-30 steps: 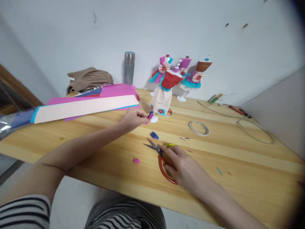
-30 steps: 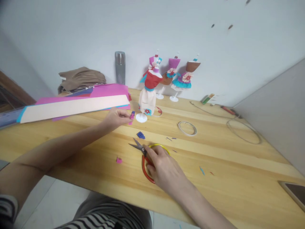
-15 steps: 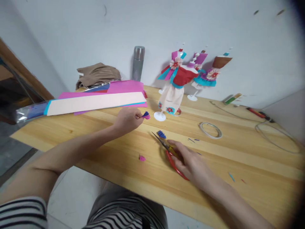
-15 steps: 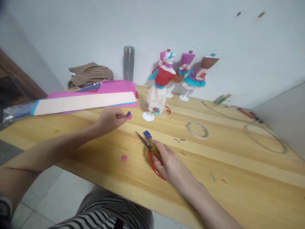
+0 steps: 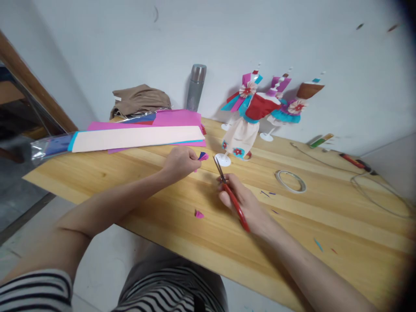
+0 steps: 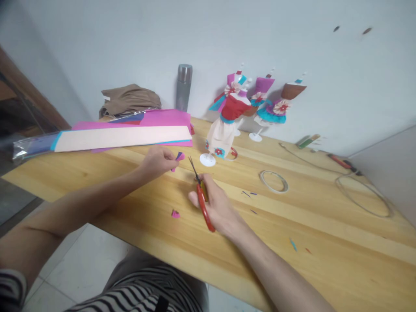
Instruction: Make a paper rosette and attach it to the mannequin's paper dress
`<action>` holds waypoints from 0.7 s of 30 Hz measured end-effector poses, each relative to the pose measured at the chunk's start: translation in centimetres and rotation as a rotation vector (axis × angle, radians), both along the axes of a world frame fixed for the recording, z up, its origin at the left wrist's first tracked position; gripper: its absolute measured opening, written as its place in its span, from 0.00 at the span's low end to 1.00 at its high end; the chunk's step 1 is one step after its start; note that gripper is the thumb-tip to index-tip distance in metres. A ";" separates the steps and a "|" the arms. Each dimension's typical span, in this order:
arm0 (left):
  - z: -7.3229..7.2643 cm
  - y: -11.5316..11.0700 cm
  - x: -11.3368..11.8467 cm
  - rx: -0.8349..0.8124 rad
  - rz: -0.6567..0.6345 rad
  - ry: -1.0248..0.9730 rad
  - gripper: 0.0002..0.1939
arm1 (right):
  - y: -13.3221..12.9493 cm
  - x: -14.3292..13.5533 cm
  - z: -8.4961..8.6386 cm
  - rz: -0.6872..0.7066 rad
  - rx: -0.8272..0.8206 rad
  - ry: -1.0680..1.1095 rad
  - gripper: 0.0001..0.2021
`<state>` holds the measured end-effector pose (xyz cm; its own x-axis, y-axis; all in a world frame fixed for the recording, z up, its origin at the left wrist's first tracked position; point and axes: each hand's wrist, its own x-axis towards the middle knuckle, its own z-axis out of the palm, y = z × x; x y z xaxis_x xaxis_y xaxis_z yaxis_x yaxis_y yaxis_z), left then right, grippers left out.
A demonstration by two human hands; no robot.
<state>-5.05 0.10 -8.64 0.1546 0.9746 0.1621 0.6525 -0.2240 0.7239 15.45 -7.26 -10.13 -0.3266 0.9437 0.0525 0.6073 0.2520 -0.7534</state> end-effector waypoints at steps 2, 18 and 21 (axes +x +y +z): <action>-0.1 -0.2 0.2 0.024 0.000 0.014 0.17 | 0.2 -1.0 0.6 0.002 -0.013 -0.091 0.18; 0.7 -0.8 0.3 -0.099 -0.011 -0.015 0.12 | 0.8 -2.6 1.0 -0.048 -0.025 -0.184 0.18; 0.7 -0.7 0.3 -0.158 0.009 -0.121 0.11 | 0.9 -2.6 1.0 -0.061 -0.037 -0.209 0.19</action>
